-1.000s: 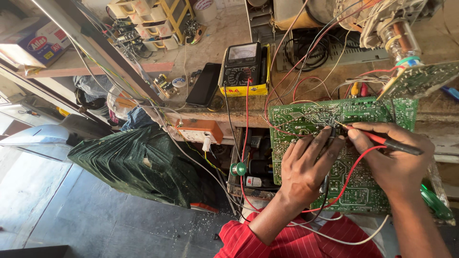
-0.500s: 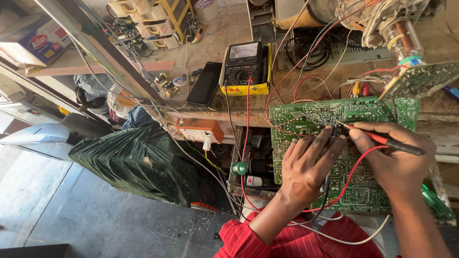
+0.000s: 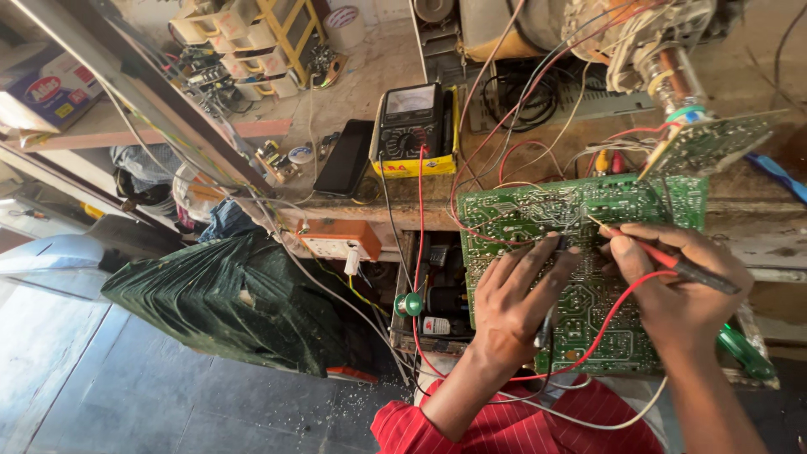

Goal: The person uses a multimeter to test points on a green circuit board. They hold the board with one hand and probe various locations with the multimeter leads in the other hand. The person then lifts the board and adjusts the multimeter leads.

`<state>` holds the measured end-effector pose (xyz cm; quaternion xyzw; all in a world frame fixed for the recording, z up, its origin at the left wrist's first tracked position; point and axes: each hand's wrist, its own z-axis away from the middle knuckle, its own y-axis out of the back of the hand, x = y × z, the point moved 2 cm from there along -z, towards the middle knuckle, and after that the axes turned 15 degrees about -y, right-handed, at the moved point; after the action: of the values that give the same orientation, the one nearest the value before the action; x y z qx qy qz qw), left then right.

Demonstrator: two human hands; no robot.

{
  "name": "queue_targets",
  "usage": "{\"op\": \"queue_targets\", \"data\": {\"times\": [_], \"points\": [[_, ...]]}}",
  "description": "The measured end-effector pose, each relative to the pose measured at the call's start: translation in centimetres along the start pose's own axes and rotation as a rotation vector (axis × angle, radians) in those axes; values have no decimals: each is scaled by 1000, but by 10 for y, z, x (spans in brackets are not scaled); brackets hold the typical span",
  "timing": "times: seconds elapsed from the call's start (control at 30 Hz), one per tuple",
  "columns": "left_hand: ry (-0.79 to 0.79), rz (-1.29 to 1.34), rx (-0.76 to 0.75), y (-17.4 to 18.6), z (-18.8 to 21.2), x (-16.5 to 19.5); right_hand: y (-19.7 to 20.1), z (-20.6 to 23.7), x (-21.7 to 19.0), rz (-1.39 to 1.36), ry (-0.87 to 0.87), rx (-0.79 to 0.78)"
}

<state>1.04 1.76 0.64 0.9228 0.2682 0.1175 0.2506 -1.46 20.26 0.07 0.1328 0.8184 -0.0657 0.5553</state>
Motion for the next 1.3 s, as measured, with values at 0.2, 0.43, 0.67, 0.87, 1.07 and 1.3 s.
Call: {"op": "queue_targets", "data": {"times": [0.2, 0.43, 0.67, 0.87, 1.07, 1.3], "points": [[-2, 33, 7, 0, 0, -2, -9, 14, 9, 75, 89, 87], [9, 0, -37, 0, 0, 0, -18, 11, 0, 86, 45, 58], [16, 11, -30, 0, -1, 1, -21, 8, -5, 54, 34, 16], [34, 18, -54, 2, -2, 1, -21, 8, -4, 88, 61, 24], [19, 10, -33, 1, -2, 1, -20, 9, -4, 85, 53, 20], [32, 11, -53, 0, -1, 2, -20, 10, -6, 158, 79, 18]]}}
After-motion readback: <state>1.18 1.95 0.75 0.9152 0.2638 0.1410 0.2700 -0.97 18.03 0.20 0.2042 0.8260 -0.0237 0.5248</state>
